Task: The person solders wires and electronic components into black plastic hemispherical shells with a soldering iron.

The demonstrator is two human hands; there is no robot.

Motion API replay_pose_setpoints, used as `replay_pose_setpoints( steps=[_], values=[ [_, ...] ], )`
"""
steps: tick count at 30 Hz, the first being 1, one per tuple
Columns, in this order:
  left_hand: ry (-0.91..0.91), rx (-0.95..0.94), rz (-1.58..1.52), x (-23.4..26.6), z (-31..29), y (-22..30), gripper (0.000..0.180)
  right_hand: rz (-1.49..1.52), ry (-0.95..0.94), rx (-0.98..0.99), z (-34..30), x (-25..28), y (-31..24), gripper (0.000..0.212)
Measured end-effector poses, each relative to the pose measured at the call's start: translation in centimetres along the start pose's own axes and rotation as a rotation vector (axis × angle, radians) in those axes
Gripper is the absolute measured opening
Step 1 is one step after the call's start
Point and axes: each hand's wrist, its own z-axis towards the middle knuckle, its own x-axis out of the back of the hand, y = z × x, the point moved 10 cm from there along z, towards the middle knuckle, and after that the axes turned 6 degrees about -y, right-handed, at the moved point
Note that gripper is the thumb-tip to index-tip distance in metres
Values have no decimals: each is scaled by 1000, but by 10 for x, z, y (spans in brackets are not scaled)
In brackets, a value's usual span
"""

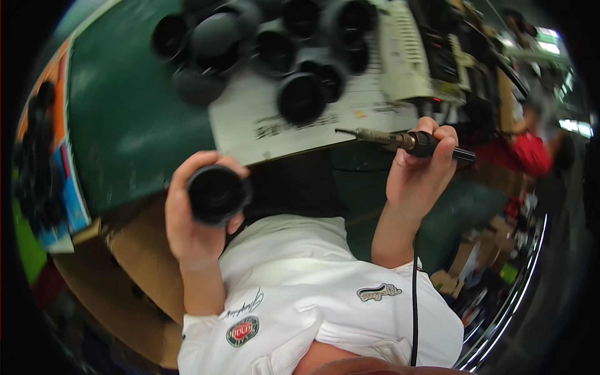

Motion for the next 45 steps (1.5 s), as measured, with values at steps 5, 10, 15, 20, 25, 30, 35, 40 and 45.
replay_pose_setpoints(
  steps=[5,10,15,20,25,30,35,40,45],
  values=[
    [85,-178,176,3,8,27,53,-257,212,367,9,57,-78,23],
    [101,-160,203,4,12,25,51,-548,212,460,5,62,-99,26],
    [125,-138,206,5,13,21,50,-726,172,501,4,56,-96,25],
    [137,-131,211,6,13,21,49,-994,119,531,2,40,-99,24],
    [146,-122,192,8,12,20,49,-1122,38,552,2,29,-100,23],
    [137,-129,176,7,16,18,51,-1115,27,573,-2,28,-110,24],
    [190,-136,202,4,9,23,53,-981,93,545,2,43,-111,23],
    [179,-143,236,-4,10,25,51,-825,190,434,6,61,-103,19],
    [185,-138,226,-7,9,22,51,-615,156,384,6,76,-98,18]
  ],
)
